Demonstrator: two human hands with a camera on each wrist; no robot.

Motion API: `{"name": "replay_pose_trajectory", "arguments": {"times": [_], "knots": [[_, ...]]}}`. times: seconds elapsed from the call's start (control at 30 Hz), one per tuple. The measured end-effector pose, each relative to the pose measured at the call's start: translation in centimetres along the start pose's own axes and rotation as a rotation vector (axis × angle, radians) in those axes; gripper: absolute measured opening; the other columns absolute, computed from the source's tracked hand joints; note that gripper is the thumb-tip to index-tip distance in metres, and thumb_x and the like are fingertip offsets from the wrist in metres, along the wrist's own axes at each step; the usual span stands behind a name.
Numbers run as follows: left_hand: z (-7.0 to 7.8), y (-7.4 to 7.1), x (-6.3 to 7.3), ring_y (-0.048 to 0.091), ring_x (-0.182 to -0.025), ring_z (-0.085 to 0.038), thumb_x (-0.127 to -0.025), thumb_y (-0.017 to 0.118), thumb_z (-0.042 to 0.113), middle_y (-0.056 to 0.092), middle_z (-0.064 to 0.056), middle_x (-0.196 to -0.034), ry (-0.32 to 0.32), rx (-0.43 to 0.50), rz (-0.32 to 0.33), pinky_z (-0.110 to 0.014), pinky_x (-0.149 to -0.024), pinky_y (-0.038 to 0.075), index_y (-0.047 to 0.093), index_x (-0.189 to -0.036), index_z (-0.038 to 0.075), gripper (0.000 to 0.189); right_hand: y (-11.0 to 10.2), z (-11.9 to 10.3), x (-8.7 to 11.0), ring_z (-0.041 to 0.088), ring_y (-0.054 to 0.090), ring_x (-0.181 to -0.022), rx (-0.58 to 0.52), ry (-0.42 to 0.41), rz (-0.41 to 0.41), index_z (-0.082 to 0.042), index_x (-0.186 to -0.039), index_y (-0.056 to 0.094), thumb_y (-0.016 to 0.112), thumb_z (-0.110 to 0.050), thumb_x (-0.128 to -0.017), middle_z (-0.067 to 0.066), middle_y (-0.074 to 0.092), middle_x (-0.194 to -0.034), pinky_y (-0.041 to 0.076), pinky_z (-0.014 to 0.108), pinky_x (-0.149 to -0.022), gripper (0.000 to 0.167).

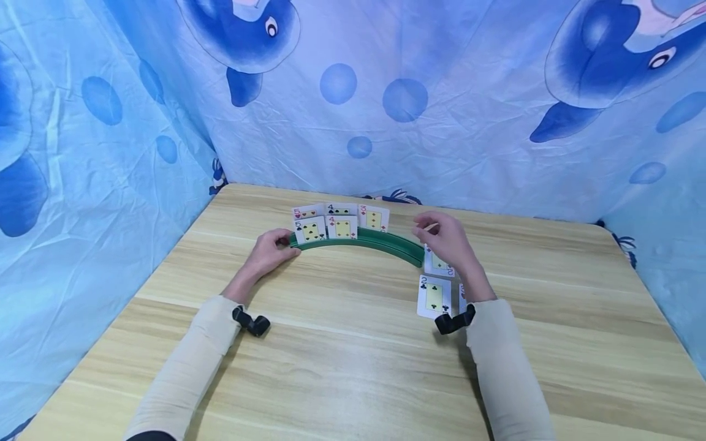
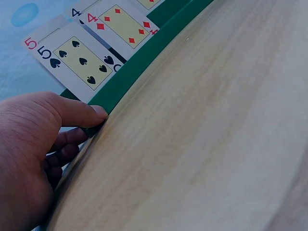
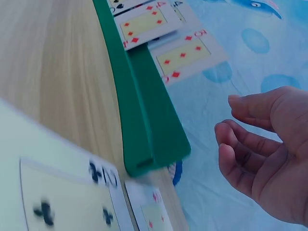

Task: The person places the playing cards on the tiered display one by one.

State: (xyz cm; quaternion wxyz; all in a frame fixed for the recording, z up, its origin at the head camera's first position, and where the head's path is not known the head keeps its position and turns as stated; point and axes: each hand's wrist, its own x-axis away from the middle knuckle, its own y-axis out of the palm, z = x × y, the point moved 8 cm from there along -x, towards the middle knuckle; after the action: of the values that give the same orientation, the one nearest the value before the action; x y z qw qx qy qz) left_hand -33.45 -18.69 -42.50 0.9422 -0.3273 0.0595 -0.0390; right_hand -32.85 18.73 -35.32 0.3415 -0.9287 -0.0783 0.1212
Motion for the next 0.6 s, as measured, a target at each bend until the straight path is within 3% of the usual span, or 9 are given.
{"name": "replay_pose_trajectory", "arguments": {"times": [0.13,0.43,0.6], "knots": [[-0.2,-0.2,0.1,0.061,-0.102,-0.032,-0.087,0.074,0.009,0.068,-0.022,-0.116,-0.005,-0.001,0.002,-0.044,-0.094,0.049,0.066,-0.121,-0.003,0.037,-0.7,0.5,0.6,0.032,0.065,-0.09,0.023,0.019,-0.001,-0.003,-0.127,0.063,0.061,-0.019,-0.099,0.019,0.069,-0.113,0.051,0.02,-0.069,0.032],[-0.3,0.0,0.1,0.062,-0.104,-0.032,-0.088,0.074,0.01,0.068,-0.022,-0.117,-0.005,-0.012,-0.005,-0.045,-0.095,0.049,0.065,-0.123,-0.002,0.038,-2.1,2.5,2.1,0.027,0.065,-0.09,0.1,0.082,-0.001,-0.002,-0.13,0.061,0.06,-0.021,-0.101,0.019,0.068,-0.115,0.049,0.019,-0.073,0.035],[-0.1,0.0,-0.1,0.062,-0.103,-0.032,-0.087,0.074,0.01,0.068,-0.022,-0.116,-0.002,-0.006,-0.004,-0.045,-0.095,0.049,0.066,-0.122,-0.002,0.038,-2.6,3.5,3.0,0.03,0.064,-0.096,0.125,0.08,0.002,0.001,-0.128,0.062,0.061,-0.019,-0.1,0.021,0.069,-0.115,0.048,0.017,-0.075,0.035]]}}
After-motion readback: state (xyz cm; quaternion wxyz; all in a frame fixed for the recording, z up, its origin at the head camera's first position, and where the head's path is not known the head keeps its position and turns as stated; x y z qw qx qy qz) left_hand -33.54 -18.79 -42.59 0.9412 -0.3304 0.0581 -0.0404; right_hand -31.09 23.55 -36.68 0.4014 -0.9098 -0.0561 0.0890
